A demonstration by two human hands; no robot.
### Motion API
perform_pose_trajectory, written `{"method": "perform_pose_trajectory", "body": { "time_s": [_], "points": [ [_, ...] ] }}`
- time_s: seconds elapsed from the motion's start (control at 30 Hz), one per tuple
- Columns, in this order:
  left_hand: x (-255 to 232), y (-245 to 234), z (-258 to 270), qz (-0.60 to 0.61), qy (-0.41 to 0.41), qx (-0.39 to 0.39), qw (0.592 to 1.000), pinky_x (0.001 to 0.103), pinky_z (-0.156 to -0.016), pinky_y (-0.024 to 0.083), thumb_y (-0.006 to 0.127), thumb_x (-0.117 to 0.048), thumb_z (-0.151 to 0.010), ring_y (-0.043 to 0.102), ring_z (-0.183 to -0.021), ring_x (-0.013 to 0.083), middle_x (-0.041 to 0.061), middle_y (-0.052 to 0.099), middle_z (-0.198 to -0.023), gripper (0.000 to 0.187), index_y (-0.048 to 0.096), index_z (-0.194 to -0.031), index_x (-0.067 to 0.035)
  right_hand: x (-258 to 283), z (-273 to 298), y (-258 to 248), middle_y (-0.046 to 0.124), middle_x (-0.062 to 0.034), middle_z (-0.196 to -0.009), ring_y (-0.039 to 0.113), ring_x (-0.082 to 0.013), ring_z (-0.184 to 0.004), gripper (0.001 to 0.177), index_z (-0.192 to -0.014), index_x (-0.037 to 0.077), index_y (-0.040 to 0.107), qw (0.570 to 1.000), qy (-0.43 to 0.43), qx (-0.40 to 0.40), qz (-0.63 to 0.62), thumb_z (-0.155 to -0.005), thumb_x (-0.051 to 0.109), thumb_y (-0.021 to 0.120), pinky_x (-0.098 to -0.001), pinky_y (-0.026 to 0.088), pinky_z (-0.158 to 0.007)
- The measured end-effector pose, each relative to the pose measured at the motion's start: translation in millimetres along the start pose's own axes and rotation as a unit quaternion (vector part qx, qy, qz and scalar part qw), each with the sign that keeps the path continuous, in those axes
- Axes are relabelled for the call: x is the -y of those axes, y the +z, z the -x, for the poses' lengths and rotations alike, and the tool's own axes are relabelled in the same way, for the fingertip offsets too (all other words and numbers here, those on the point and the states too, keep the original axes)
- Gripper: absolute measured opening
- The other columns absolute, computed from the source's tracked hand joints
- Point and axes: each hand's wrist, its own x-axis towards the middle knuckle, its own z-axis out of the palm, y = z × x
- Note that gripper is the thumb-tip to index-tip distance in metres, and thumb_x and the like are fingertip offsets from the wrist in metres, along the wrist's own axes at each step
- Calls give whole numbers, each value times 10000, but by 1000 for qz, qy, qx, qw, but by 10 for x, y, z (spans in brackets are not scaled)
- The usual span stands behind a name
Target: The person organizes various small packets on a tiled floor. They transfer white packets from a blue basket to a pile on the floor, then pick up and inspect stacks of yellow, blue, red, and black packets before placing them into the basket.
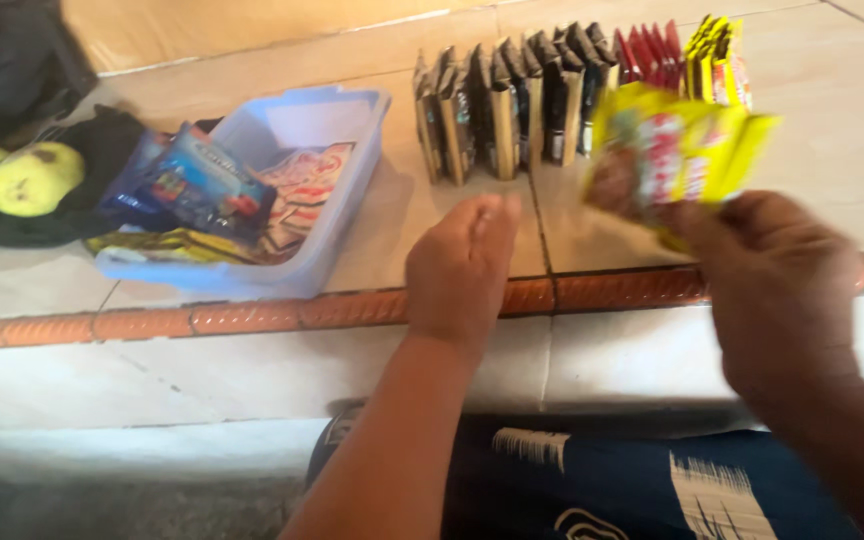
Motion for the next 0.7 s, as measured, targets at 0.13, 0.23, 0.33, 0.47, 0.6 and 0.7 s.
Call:
{"method": "perform_pose_trajectory", "body": {
  "time_s": [0.13,0.23,0.33,0.47,0.6,0.7],
  "points": [
    [-198,-43,-100,147,-89,98,980,348,-883,472,522,-637,-1002,554,-869,208,89,665,-936,661,738,-992,-12,51,167,281,742,-19,-936,622,-46,-814,158,-1106,17,714,997,17,74,35,-1007,131,668,-227,506,-715],
    [-268,-47,-119,175,-73,106,976,263,-948,440,522,-697,-874,635,-974,115,23,736,-979,663,776,-1041,-108,33,220,337,743,-26,-976,628,-47,-855,205,-1166,32,696,991,12,131,-9,-977,91,643,-228,512,-738],
    [-245,-5,-119,265,-36,127,955,285,-949,456,620,-662,-838,619,-978,127,53,723,-1017,667,745,-1097,-60,57,210,297,752,-26,-1043,647,-51,-925,241,-1198,27,688,985,24,166,-44,-966,61,633,-237,521,-813],
    [-303,113,-61,369,-46,162,914,361,-939,511,719,-534,-876,605,-982,192,84,660,-1033,670,670,-1230,33,130,182,193,771,-44,-1123,684,-91,-1030,354,-1267,42,693,969,45,234,-70,-917,52,636,-290,536,-955],
    [-465,153,15,438,-97,157,880,365,-782,600,795,-359,-799,661,-957,194,57,615,-1051,684,550,-1352,-39,139,96,62,732,-159,-1215,671,-225,-1194,356,-1155,-113,734,932,56,335,-124,-946,129,577,-386,442,-1066],
    [-555,125,58,501,-87,171,844,352,-713,625,843,-318,-831,691,-930,227,142,656,-1067,733,528,-1397,24,166,100,1,726,-186,-1265,638,-244,-1229,495,-1329,-79,661,918,104,315,-215,-966,228,522,-383,407,-1119]
  ]
}}
